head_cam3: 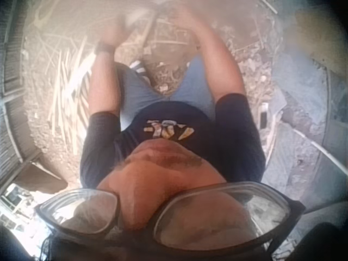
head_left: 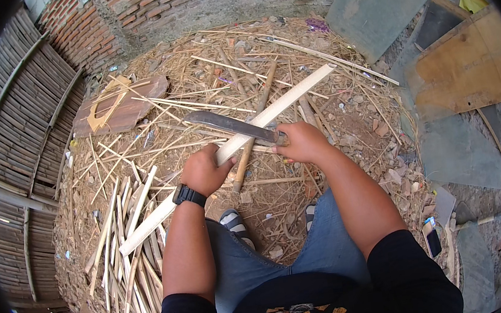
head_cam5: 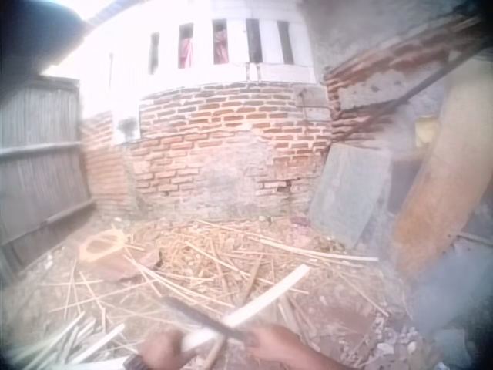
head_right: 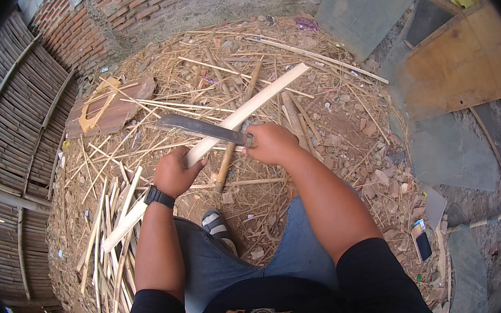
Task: The person sits on the ground and uses a curved blade to shave a long piece of bamboo, removing thin strips to smooth and shape it. They repeatedly adjust the bamboo and the tool, occasionally using a wooden stick to assist in splitting or peeling the material.
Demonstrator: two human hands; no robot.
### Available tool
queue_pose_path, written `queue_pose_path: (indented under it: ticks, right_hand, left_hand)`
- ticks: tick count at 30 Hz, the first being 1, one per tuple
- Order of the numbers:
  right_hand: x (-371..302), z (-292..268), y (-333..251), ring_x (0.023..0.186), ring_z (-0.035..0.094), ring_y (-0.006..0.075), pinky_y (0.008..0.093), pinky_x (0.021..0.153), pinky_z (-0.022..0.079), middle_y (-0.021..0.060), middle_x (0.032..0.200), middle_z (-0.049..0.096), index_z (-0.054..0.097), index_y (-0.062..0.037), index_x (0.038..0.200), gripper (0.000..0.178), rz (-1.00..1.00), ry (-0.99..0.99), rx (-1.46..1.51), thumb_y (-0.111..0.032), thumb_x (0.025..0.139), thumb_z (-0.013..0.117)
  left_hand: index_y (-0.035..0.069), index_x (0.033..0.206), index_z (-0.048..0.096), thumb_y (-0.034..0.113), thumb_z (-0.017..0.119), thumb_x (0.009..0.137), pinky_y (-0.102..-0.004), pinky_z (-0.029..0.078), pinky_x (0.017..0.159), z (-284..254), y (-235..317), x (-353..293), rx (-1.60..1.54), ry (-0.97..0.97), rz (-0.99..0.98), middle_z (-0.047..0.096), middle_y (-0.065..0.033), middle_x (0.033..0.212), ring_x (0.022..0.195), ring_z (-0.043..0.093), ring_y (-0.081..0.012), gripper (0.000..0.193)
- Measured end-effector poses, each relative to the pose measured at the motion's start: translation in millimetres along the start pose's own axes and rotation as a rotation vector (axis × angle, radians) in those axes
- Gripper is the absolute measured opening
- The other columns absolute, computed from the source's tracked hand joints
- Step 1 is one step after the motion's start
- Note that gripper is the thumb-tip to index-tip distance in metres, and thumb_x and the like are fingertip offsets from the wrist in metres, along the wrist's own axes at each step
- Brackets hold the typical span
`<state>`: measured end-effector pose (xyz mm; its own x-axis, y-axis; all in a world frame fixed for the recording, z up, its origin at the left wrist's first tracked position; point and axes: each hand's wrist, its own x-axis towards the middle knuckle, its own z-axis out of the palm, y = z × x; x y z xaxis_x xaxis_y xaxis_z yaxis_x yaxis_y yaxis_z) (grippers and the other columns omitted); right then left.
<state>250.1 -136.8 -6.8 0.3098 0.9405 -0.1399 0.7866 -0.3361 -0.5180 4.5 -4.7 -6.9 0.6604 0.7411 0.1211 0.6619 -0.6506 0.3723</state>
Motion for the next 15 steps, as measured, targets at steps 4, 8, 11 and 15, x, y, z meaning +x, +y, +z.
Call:
queue_pose_path:
  ticks: [4, 8, 11, 15]
  right_hand:
    - [-0.8, -1.2, -1.6, 0.106, 0.07, 0.0385, 0.0497, 0.089, 0.056, 0.0187, 0.11, 0.073, 0.069, -0.0108, 0.118, 0.043, 0.004, 0.0, -0.005, -0.037, 0.087, 0.08]
    - [-0.7, -0.1, -1.6, 0.106, 0.07, 0.0383, 0.0497, 0.089, 0.056, 0.0185, 0.11, 0.073, 0.07, -0.0117, 0.118, 0.042, 0.015, -0.004, -0.009, -0.037, 0.086, 0.08]
    - [-0.7, 0.2, -1.6, 0.105, 0.07, 0.0379, 0.0496, 0.089, 0.056, 0.0178, 0.11, 0.074, 0.07, -0.0117, 0.119, 0.043, 0.011, 0.0, -0.005, -0.037, 0.086, 0.08]
    - [-0.8, 1.3, -2.3, 0.108, 0.07, 0.0372, 0.0493, 0.09, 0.056, 0.0176, 0.113, 0.074, 0.069, -0.0132, 0.125, 0.047, -0.015, -0.001, -0.015, -0.037, 0.086, 0.08]
  left_hand:
    - [0.003, 0.1, 0.071, 0.046, 0.083, 0.084, -0.0477, 0.057, 0.071, 0.5, -0.8, 0.1, -0.003, -0.001, 0.019, 0.072, -0.0199, 0.081, 0.078, 0.072, -0.0385, 0.048]
    - [0.003, 0.099, 0.071, 0.046, 0.083, 0.084, -0.0479, 0.057, 0.072, -1.4, 2.8, -0.7, -0.006, -0.023, 0.009, 0.072, -0.0198, 0.081, 0.078, 0.072, -0.0387, 0.047]
    - [0.004, 0.098, 0.071, 0.047, 0.083, 0.083, -0.0482, 0.057, 0.072, 0.6, 1.4, -0.1, 0.001, -0.035, 0.003, 0.072, -0.0199, 0.081, 0.079, 0.073, -0.0387, 0.047]
    - [0.004, 0.1, 0.071, 0.047, 0.083, 0.083, -0.0483, 0.057, 0.074, 1.1, 0.6, -0.2, 0.005, -0.051, 0.01, 0.073, -0.02, 0.083, 0.08, 0.073, -0.0388, 0.048]
